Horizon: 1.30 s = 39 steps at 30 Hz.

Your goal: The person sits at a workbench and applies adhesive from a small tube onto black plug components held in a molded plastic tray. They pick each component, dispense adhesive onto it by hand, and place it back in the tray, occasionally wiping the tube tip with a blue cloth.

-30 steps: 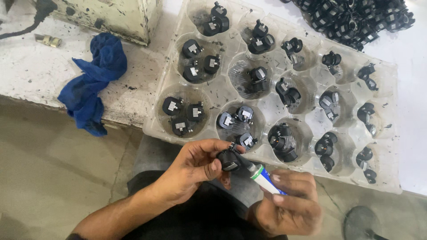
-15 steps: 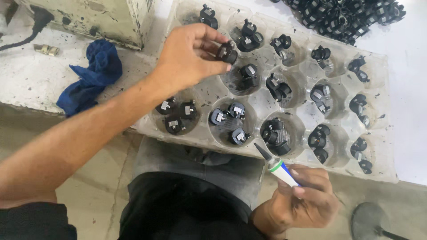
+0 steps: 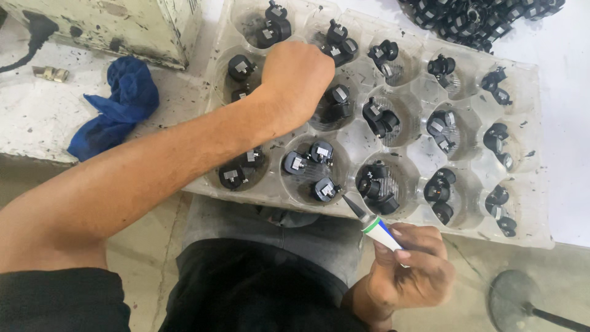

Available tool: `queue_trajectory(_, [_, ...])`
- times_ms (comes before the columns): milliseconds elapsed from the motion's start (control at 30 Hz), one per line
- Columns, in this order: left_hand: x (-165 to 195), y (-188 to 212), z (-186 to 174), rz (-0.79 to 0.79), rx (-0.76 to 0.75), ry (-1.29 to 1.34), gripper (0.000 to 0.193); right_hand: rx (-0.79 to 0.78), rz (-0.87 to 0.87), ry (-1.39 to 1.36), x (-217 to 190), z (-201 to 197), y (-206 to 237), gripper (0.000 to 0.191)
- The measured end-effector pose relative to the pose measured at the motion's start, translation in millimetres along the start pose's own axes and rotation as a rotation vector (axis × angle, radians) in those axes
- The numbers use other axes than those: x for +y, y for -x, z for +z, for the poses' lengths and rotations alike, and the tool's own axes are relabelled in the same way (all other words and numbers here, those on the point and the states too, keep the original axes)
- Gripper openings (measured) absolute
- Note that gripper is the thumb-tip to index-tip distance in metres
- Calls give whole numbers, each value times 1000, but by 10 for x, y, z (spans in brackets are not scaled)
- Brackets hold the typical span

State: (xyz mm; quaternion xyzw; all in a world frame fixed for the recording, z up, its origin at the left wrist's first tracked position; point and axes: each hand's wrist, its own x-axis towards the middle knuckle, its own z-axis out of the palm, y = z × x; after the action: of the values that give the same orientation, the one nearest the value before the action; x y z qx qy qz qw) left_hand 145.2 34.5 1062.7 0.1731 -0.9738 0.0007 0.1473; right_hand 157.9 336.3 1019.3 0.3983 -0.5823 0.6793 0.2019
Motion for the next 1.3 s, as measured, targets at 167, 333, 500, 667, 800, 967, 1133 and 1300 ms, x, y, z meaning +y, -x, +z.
queue_trajectory(167, [14,92,-14,403,310,175,22,22,26,-50,78,25,-52,32])
queue_trajectory(333, [200,-42,14,639,180,208,30,23,38,-61,83,59,-28,32])
queue_trajectory(500, [214,-94,-15,707,138,149,35,49,40,-67,99,51,32,32])
queue_trajectory(667, [124,82,-242,656,166,221,43,110,-33,-132,274,67,-4,33])
queue_trajectory(800, [-58,457,-499,516,250,528,39,156,4,-119,384,89,50,32])
queue_trajectory(967, [-62,1040,-625,228,330,886,37,247,73,-182,585,129,181,32])
queue_trajectory(1133, [182,1505,-452,-190,283,1759,32,227,107,-276,741,195,293,32])
queue_trajectory(1300, [276,1670,-159,-261,475,1551,53,142,151,-361,708,260,397,37])
